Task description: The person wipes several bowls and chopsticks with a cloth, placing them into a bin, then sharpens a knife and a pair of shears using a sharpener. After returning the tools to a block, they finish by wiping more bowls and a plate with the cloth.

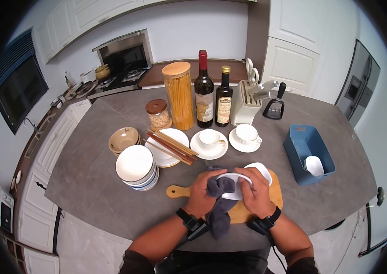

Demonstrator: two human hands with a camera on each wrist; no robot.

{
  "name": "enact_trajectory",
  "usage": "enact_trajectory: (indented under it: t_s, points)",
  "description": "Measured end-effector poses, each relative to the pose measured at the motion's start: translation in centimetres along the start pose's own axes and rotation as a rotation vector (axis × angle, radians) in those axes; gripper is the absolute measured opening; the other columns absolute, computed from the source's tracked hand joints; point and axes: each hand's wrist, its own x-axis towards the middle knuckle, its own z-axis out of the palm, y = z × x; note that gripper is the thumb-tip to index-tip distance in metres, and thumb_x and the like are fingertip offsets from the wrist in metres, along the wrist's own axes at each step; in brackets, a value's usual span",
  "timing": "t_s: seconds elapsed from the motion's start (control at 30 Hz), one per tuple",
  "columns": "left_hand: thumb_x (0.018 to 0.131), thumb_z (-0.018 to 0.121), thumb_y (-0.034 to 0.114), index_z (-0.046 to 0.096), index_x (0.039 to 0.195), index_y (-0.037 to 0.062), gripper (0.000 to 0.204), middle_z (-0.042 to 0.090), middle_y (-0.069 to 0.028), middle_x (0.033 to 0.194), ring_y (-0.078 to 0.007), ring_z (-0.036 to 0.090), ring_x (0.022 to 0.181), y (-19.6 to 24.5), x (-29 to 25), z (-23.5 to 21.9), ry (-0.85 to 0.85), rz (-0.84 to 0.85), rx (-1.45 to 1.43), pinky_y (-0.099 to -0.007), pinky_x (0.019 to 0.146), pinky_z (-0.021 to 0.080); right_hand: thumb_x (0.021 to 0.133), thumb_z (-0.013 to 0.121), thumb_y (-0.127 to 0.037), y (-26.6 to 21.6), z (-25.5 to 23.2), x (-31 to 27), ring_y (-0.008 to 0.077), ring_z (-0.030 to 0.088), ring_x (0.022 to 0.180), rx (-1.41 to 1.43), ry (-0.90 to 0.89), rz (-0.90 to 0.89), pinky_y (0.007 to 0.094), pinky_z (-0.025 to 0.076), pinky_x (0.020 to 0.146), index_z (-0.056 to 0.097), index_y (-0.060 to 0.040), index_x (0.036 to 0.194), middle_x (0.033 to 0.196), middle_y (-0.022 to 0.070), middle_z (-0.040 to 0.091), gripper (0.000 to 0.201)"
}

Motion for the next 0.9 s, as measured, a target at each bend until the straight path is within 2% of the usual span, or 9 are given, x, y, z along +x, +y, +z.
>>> enact_trajectory:
  t_s: [0.07, 0.1, 0.17, 0.27, 0.4, 0.5, 0.57, 0.67, 0.9]
  points:
    - [0.093, 0.072, 0.001, 0.073, 0.134, 0.0062, 0.041, 0.076, -0.0143, 0.123, -0.0304, 0.073, 0.114, 0.0, 0.0, 0.0, 0.004, -0.042, -0.002, -0.0384, 0.099, 0.055, 0.094, 0.066, 0.009, 0.0, -0.2, 0.1, 0.0359, 0.072, 0.097, -0.021, 0.036, 0.019, 0.0387, 0.057, 0.085, 0.072, 0.0003, 0.125, 0.109, 0.0194, 0.072, 0.033]
    - [0.093, 0.072, 0.001, 0.073, 0.134, 0.0062, 0.041, 0.076, -0.0143, 0.123, -0.0304, 0.073, 0.114, 0.0, 0.0, -0.1, 0.008, -0.042, -0.002, -0.0384, 0.099, 0.055, 0.094, 0.066, 0.009, 0.1, -0.3, 0.1, 0.0359, 0.072, 0.097, -0.02, 0.033, 0.017, 0.0387, 0.057, 0.085, 0.072, 0.0003, 0.125, 0.109, 0.0194, 0.072, 0.033]
    - [0.097, 0.071, -0.002, 0.071, 0.137, 0.0036, 0.041, 0.074, -0.0125, 0.125, -0.022, 0.072, 0.117, -0.1, 0.0, -0.1, -0.02, -0.039, 0.012, -0.0331, 0.102, 0.055, 0.095, 0.066, 0.008, 0.5, -0.2, 0.2, 0.0341, 0.072, 0.096, -0.005, 0.039, 0.028, 0.0379, 0.057, 0.085, 0.072, 0.0002, 0.124, 0.108, 0.0188, 0.071, 0.031]
    - [0.094, 0.074, -0.002, 0.072, 0.136, 0.0044, 0.042, 0.071, -0.0126, 0.12, -0.0249, 0.071, 0.113, 0.6, 0.4, -0.5, -0.016, 0.031, 0.11, -0.0331, 0.101, 0.054, 0.096, 0.067, 0.005, 0.9, -0.3, -0.1, 0.0333, 0.073, 0.095, 0.046, -0.026, 0.086, 0.0379, 0.057, 0.084, 0.072, 0.0003, 0.123, 0.108, 0.019, 0.072, 0.027]
    - [0.091, 0.077, -0.002, 0.074, 0.135, 0.0049, 0.044, 0.067, -0.0127, 0.115, -0.0274, 0.069, 0.109, 1.3, 0.5, -0.3, 0.029, 0.096, 0.118, -0.0333, 0.097, 0.054, 0.096, 0.068, 0.003, 0.6, -0.3, 0.3, 0.0332, 0.073, 0.094, 0.052, -0.059, 0.039, 0.0383, 0.057, 0.085, 0.072, 0.0004, 0.121, 0.107, 0.0186, 0.072, 0.026]
    - [0.09, 0.081, -0.001, 0.071, 0.128, 0.0036, 0.039, 0.066, -0.0105, 0.113, -0.0235, 0.068, 0.107, 1.0, 0.4, -0.2, 0.034, 0.095, 0.117, -0.0324, 0.095, 0.053, 0.095, 0.068, 0.004, 0.1, -0.6, 0.5, 0.0348, 0.074, 0.095, 0.036, -0.137, 0.066, 0.0389, 0.058, 0.085, 0.072, 0.0004, 0.123, 0.108, 0.0184, 0.073, 0.028]
    - [0.09, 0.084, 0.0, 0.064, 0.118, 0.0041, 0.035, 0.064, -0.008, 0.111, -0.0187, 0.065, 0.104, -0.1, 0.2, 0.2, 0.123, 0.084, -0.084, -0.0312, 0.092, 0.052, 0.095, 0.068, 0.004, -0.1, -0.7, 0.7, 0.0367, 0.074, 0.096, 0.064, -0.201, 0.059, 0.0399, 0.058, 0.086, 0.072, -0.0001, 0.125, 0.109, 0.0186, 0.074, 0.03]
    - [0.09, 0.086, 0.0, 0.058, 0.112, 0.006, 0.036, 0.063, -0.0062, 0.109, -0.0156, 0.063, 0.102, -0.6, 0.1, -0.1, 0.07, 0.08, -0.028, -0.0306, 0.091, 0.052, 0.096, 0.066, 0.005, 0.3, -0.9, 0.8, 0.0378, 0.074, 0.097, 0.033, -0.218, 0.057, 0.0407, 0.058, 0.086, 0.072, -0.0003, 0.127, 0.11, 0.0193, 0.074, 0.031]
    - [0.092, 0.082, 0.004, 0.061, 0.113, 0.0048, 0.03, 0.067, -0.0072, 0.102, -0.0178, 0.066, 0.095, -0.1, 0.2, -0.1, 0.088, 0.004, 0.02, -0.0324, 0.088, 0.054, 0.099, 0.065, 0.006, 0.4, -0.6, 0.4, 0.037, 0.074, 0.097, -0.03, -0.112, -0.02, 0.0405, 0.058, 0.085, 0.071, 0.0009, 0.128, 0.111, 0.0203, 0.074, 0.03]
